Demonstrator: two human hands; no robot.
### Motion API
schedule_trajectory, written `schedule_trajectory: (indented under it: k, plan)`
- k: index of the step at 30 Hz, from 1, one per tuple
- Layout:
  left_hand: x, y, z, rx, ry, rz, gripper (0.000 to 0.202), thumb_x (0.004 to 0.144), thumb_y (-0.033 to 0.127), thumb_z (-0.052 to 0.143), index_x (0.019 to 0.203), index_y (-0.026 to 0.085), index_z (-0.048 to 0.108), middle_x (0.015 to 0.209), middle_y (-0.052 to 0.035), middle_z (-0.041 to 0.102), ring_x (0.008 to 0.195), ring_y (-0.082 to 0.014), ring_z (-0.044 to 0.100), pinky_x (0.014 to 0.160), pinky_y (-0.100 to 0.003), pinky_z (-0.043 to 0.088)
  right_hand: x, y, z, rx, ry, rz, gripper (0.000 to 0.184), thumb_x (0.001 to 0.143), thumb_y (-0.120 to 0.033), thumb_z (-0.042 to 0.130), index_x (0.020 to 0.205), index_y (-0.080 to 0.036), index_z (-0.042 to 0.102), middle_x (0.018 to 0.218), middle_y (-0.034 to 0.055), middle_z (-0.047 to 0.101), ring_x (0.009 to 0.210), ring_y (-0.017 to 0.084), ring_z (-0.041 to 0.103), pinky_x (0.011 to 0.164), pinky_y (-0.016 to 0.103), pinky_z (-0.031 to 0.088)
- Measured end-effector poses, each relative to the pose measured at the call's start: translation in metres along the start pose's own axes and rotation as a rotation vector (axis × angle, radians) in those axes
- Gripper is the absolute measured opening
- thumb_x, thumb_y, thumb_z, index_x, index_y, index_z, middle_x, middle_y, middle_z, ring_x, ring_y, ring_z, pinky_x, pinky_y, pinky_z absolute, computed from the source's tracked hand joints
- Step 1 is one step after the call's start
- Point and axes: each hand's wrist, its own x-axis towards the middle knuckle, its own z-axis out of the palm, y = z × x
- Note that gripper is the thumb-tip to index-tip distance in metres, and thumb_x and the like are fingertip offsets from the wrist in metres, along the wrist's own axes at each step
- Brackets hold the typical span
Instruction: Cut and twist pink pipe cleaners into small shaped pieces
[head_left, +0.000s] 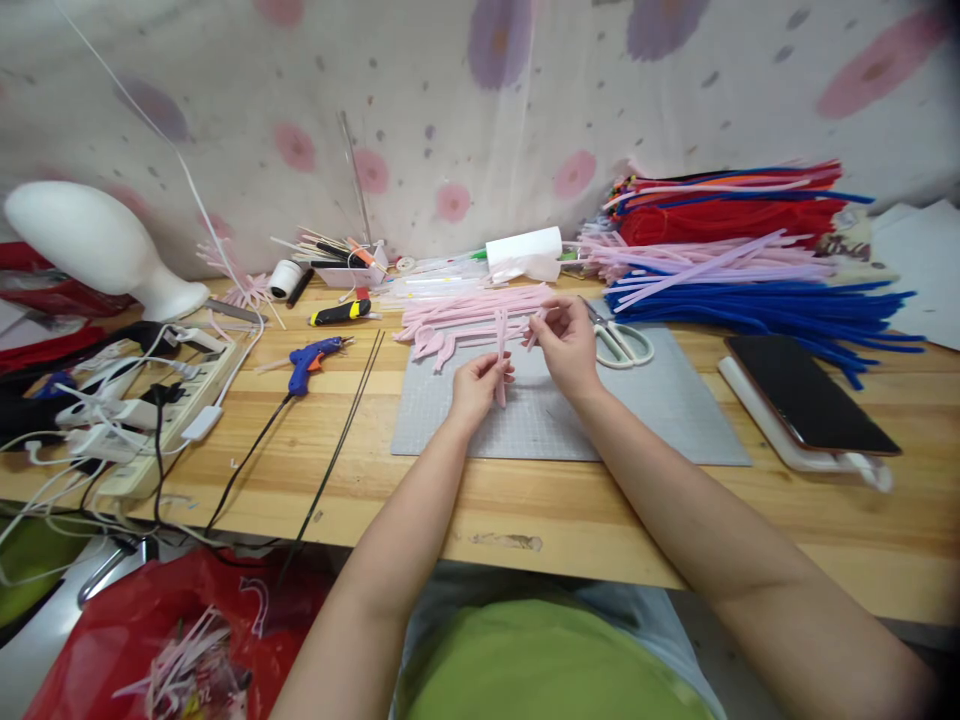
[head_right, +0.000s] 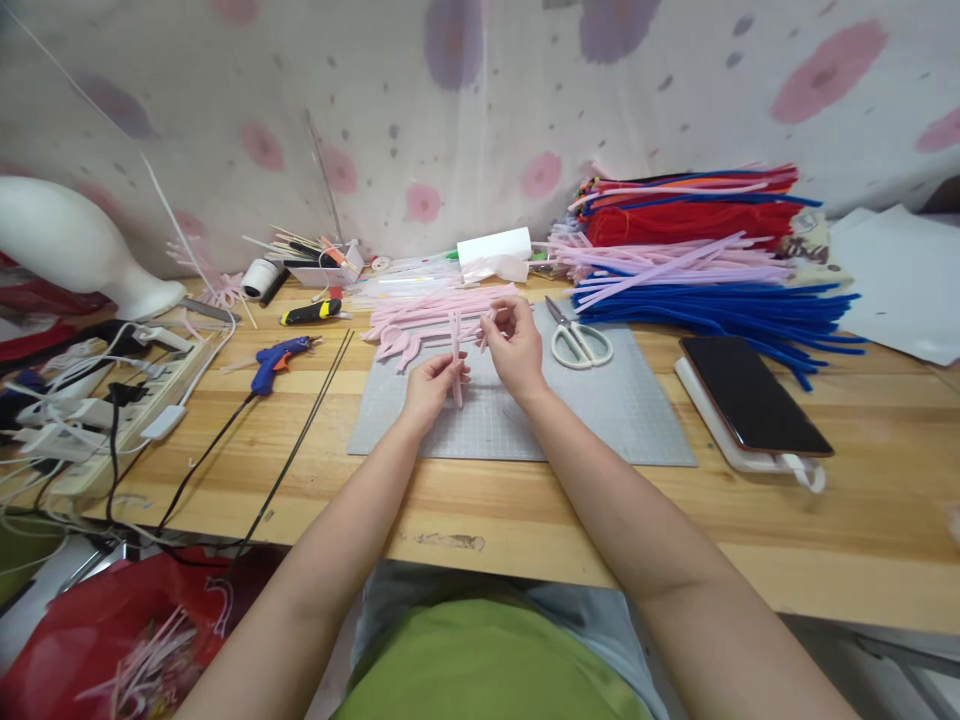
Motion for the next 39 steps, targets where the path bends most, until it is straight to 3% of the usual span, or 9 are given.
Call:
schedule_trajectory:
  k: [3,8,13,19,24,32,39]
  plan:
    - [0.0,0.0,0.001,0.012,-0.031,-0.001,0.027,0.062,0.032,0.067,0.081,0.013,0.063,0.064,-0.0006,0.062,0.052,-0.0088,0.057,0.054,-0.022,0.045,-0.001,0.002,0.002,0.069,-0.091,0.107,0.027,0.069,-0.032,0.06,0.087,-0.023,0.043,0.062,-0.0061,0.047,0.056,0.011,0.055,0.05,0.024,0.047]
    - [-0.001,0.002,0.001,-0.04,-0.033,-0.003,0.047,0.059,0.034,0.07,0.098,0.015,0.054,0.064,0.0009,0.062,0.055,-0.0125,0.06,0.057,-0.025,0.047,-0.003,-0.001,0.002,0.011,-0.344,0.174,0.025,0.067,-0.032,0.062,0.085,-0.02,0.05,0.058,-0.0055,0.05,0.051,0.009,0.053,0.05,0.024,0.045]
    - [-0.001,0.006,0.0,-0.078,0.032,0.0,0.066,0.054,0.033,0.074,0.108,0.019,0.039,0.068,0.001,0.065,0.057,-0.0152,0.063,0.059,-0.028,0.048,-0.001,-0.004,-0.003,-0.023,-0.375,0.171,0.026,0.068,-0.033,0.061,0.087,-0.017,0.057,0.06,-0.0037,0.054,0.051,0.009,0.052,0.052,0.024,0.044]
    - [-0.002,0.008,0.001,-0.042,-0.03,-0.054,0.041,0.055,0.035,0.073,0.082,0.015,0.05,0.07,-0.0032,0.066,0.06,-0.015,0.064,0.059,-0.025,0.045,-0.003,-0.005,-0.003,-0.232,-0.246,0.036,0.018,0.07,-0.028,0.056,0.086,-0.018,0.058,0.066,-0.0018,0.056,0.058,0.009,0.052,0.054,0.023,0.043]
    - [-0.004,0.009,0.001,-0.059,-0.09,-0.06,0.04,0.055,0.033,0.073,0.086,0.014,0.057,0.083,-0.0056,0.066,0.068,-0.0145,0.063,0.063,-0.026,0.045,-0.008,-0.004,-0.001,-0.348,-0.145,-0.042,0.014,0.073,-0.028,0.054,0.083,-0.019,0.057,0.072,-0.0001,0.058,0.064,0.011,0.054,0.056,0.023,0.044]
    - [0.003,0.007,-0.007,0.058,0.052,0.07,0.025,0.063,0.039,0.065,0.068,0.015,0.064,0.059,0.0022,0.057,0.056,-0.0072,0.049,0.056,-0.02,0.039,-0.008,-0.009,0.0,-0.312,-0.41,-0.011,0.016,0.072,-0.027,0.057,0.083,-0.019,0.066,0.084,0.0042,0.066,0.071,0.014,0.059,0.063,0.027,0.046]
    - [0.005,0.004,-0.008,0.034,0.12,0.093,0.024,0.063,0.038,0.065,0.071,0.015,0.066,0.066,0.001,0.061,0.062,-0.0083,0.053,0.063,-0.021,0.042,-0.009,-0.01,0.0,-0.372,-0.531,0.013,0.02,0.072,-0.023,0.056,0.088,-0.02,0.068,0.081,0.0037,0.067,0.067,0.013,0.058,0.062,0.027,0.045]
